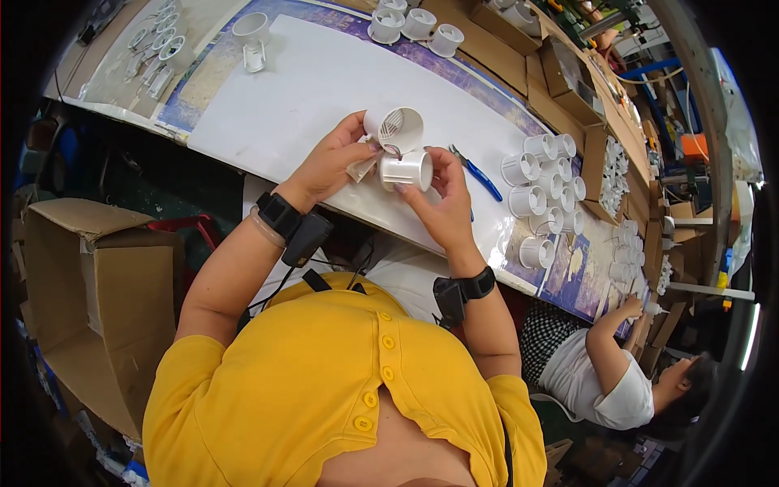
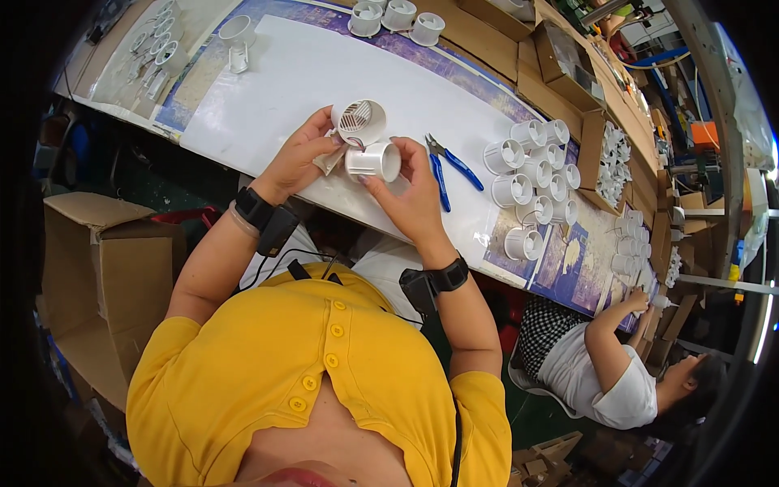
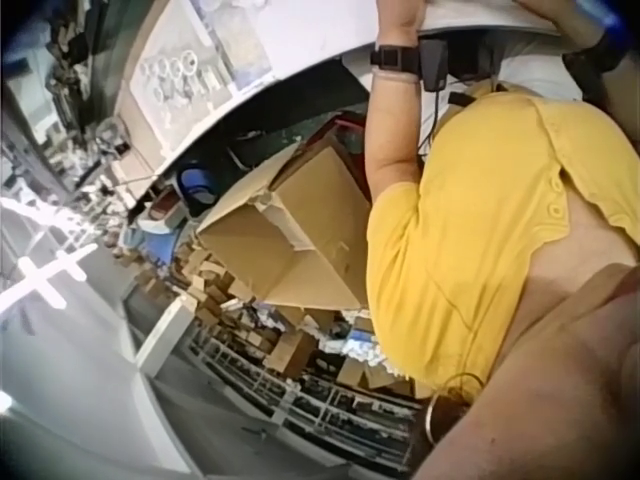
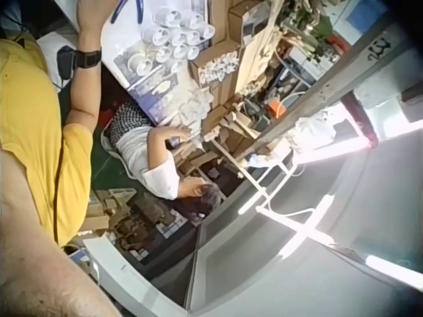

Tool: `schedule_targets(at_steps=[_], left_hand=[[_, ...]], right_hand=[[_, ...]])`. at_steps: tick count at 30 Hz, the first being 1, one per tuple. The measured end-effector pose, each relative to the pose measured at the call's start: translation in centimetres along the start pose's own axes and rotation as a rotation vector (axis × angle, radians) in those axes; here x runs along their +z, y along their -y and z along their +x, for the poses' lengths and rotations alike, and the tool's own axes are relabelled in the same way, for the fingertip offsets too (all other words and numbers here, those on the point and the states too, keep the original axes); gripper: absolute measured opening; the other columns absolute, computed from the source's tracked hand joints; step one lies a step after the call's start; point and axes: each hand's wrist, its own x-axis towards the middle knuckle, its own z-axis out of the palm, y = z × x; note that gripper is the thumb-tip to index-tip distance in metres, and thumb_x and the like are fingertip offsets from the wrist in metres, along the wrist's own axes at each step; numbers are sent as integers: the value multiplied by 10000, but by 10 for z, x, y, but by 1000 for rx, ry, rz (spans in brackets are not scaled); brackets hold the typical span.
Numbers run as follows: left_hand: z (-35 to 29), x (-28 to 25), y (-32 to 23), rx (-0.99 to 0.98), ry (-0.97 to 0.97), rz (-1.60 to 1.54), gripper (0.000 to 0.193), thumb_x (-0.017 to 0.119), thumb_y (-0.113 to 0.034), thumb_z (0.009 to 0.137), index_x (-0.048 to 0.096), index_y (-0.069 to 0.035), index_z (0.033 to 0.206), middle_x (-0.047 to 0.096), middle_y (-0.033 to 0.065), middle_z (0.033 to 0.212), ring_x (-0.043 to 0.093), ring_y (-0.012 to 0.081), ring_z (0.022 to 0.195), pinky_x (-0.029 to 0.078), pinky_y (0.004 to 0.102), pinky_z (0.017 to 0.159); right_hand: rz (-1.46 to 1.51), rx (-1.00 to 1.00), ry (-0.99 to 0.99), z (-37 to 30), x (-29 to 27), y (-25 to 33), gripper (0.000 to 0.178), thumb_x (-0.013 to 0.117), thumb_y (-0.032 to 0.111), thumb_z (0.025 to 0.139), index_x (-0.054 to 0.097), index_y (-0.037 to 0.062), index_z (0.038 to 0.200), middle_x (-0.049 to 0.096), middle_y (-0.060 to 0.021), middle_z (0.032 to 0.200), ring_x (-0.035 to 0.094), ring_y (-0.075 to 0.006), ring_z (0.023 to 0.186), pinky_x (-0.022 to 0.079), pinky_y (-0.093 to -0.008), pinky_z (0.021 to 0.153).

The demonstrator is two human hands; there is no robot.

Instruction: The person picks up a white plastic housing and a fan component, trims the wires with shears, and threads them through the housing. They fit the fan into the housing, snap the two halves together, and place the assembled unit on the table.

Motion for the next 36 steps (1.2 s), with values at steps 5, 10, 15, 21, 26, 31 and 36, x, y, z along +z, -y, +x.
schedule_targets(at_steps=[5, 10, 15, 21, 26, 31, 36], left_hand=[[-4, 5, -2, 16, -9, 117, 527, 496, -11, 893, 320, -60, 1386, 484, 58, 1228, 548, 128, 962, 486, 266, 775], [-6, 12, -1, 57, -52, 220, 547, 527, -42, 891, 299, -44, 1388, 529, 64, 1150, 541, 118, 908, 489, 268, 699], [-12, 23, -6, 0, -50, 289, 625, 543, -61, 881, 229, -51, 1422, 531, 95, 1124, 548, 135, 901, 494, 272, 677], [-18, 28, -5, -76, 15, 407, 693, 579, -68, 847, 211, -57, 1434, 534, 114, 1088, 564, 162, 890, 513, 295, 648], [-23, 36, -6, -177, 87, 315, 694, 576, -51, 833, 224, -55, 1431, 537, 119, 1068, 582, 179, 858, 531, 319, 630], [-19, 41, -6, -260, 63, 312, 690, 568, -35, 820, 239, -55, 1426, 538, 133, 1066, 596, 186, 830, 541, 329, 612], [-20, 44, -7, -291, 38, 336, 667, 569, -40, 841, 265, -75, 1433, 541, 120, 1077, 608, 177, 832, 541, 305, 624]], right_hand=[[-127, -180, -114, 7, -8, 19, 623, 718, 90, 793, 394, 21, 1320, 575, -125, 1137, 571, -161, 1021, 471, -295, 872], [-141, -98, -90, 22, -16, 41, 506, 667, 170, 851, 450, 23, 1284, 624, -113, 1026, 600, -161, 943, 480, -269, 797], [-336, 112, 92, 48, -40, 66, 501, 615, 291, 888, 452, 32, 1284, 635, -115, 946, 605, -155, 856, 473, -250, 746], [-483, 80, 304, 76, -45, 70, 483, 509, 423, 925, 476, 66, 1249, 626, -109, 836, 581, -162, 799, 464, -268, 688], [-527, 340, 327, 90, -37, 88, 470, 442, 473, 939, 562, 54, 1115, 630, -130, 807, 591, -215, 734, 469, -335, 660], [-747, 10, 299, 101, -40, 60, 525, 408, 507, 939, 629, 31, 960, 644, -153, 814, 585, -266, 650, 472, -375, 644], [-963, 104, 278, 95, -29, 71, 595, 362, 520, 933, 687, 27, 867, 668, -182, 826, 630, -370, 711, 502, -423, 662]])
